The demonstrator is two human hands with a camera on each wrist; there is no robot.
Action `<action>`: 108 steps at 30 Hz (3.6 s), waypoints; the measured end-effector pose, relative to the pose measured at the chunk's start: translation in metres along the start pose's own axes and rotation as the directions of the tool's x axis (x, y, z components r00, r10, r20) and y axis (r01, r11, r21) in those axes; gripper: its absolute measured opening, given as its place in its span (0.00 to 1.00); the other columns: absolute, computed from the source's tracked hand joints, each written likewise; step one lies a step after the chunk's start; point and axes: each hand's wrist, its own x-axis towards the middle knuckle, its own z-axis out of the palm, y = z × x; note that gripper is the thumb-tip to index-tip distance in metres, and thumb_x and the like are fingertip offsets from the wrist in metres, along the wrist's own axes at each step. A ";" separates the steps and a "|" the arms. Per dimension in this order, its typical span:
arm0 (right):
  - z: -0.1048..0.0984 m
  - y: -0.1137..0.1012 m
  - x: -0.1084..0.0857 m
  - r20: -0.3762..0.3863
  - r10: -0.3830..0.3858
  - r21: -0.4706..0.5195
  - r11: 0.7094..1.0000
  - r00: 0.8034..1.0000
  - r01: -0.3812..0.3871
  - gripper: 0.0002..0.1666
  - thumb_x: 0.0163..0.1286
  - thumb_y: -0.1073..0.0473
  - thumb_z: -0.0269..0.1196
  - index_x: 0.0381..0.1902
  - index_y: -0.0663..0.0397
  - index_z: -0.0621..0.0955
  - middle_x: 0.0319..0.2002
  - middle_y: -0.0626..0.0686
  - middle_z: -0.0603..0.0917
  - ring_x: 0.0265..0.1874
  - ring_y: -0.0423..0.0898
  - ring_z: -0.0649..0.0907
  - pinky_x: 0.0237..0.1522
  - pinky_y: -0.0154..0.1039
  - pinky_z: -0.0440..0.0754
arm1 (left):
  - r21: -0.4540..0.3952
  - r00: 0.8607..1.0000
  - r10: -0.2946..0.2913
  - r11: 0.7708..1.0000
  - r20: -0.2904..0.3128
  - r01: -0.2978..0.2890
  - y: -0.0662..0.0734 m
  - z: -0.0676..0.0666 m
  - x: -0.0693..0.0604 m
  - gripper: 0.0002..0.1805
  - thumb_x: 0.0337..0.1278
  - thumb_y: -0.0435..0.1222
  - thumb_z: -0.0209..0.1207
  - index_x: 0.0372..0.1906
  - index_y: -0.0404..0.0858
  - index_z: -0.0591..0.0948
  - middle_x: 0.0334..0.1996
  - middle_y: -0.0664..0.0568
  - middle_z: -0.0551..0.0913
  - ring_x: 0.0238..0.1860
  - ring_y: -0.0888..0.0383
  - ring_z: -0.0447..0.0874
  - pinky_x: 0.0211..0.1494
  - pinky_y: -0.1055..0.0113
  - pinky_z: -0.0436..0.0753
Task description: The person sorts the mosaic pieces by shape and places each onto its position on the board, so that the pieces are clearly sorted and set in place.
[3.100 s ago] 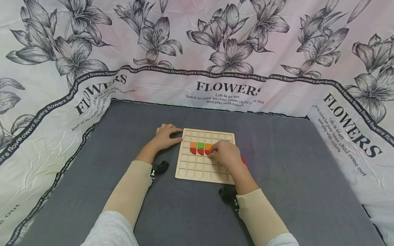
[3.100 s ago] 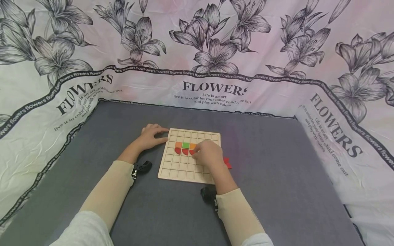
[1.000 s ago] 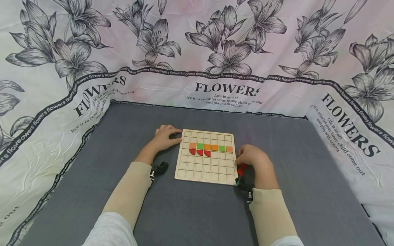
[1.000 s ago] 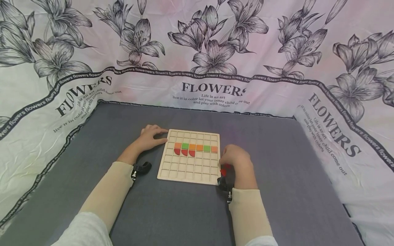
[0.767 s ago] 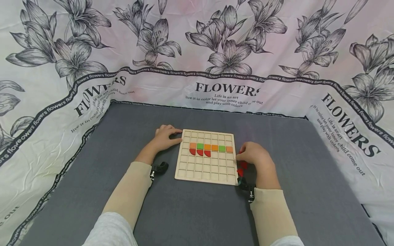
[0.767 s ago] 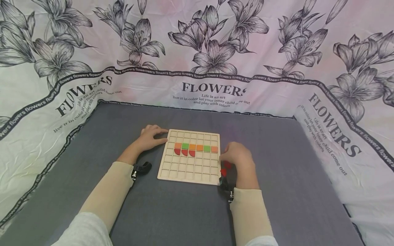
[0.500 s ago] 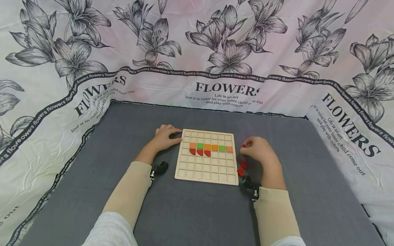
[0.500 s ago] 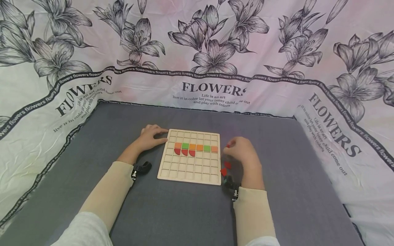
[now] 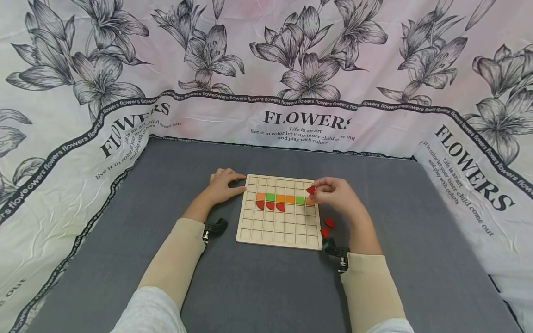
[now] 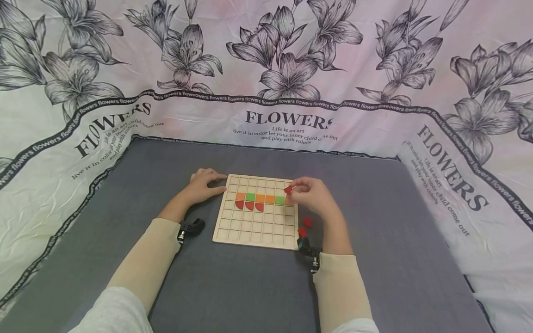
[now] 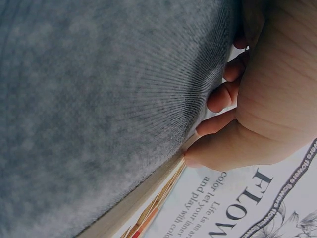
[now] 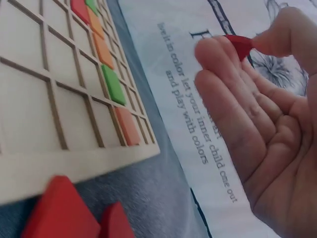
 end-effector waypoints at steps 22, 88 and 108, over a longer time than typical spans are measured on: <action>0.046 -0.003 0.007 0.153 -0.012 -0.465 0.882 0.988 0.083 0.12 0.66 0.55 0.67 0.47 0.45 0.88 0.27 0.49 0.78 0.23 0.45 0.72 0.31 0.42 0.70 | 0.002 1.000 -0.008 1.000 -0.010 0.008 0.000 0.001 0.000 0.27 0.69 0.51 0.64 0.68 0.45 0.81 0.51 0.48 0.77 0.58 0.46 0.66 0.63 0.46 0.59; -0.025 0.010 -0.020 0.123 0.342 -0.479 0.843 0.932 -0.246 0.16 0.62 0.54 0.75 0.40 0.58 0.82 0.38 0.53 0.80 0.44 0.52 0.75 0.47 0.49 0.72 | -0.035 1.000 0.005 0.999 -0.022 -0.006 0.000 -0.001 -0.002 0.26 0.70 0.50 0.64 0.67 0.44 0.81 0.52 0.48 0.77 0.57 0.47 0.66 0.63 0.46 0.58; -0.028 0.022 -0.013 0.002 0.196 -0.476 0.862 0.981 -0.172 0.15 0.65 0.62 0.69 0.47 0.64 0.82 0.32 0.54 0.77 0.32 0.50 0.75 0.34 0.43 0.72 | -0.036 1.000 -0.005 0.999 -0.023 0.004 0.000 -0.001 0.000 0.25 0.69 0.49 0.64 0.66 0.45 0.82 0.50 0.48 0.77 0.58 0.46 0.66 0.63 0.46 0.58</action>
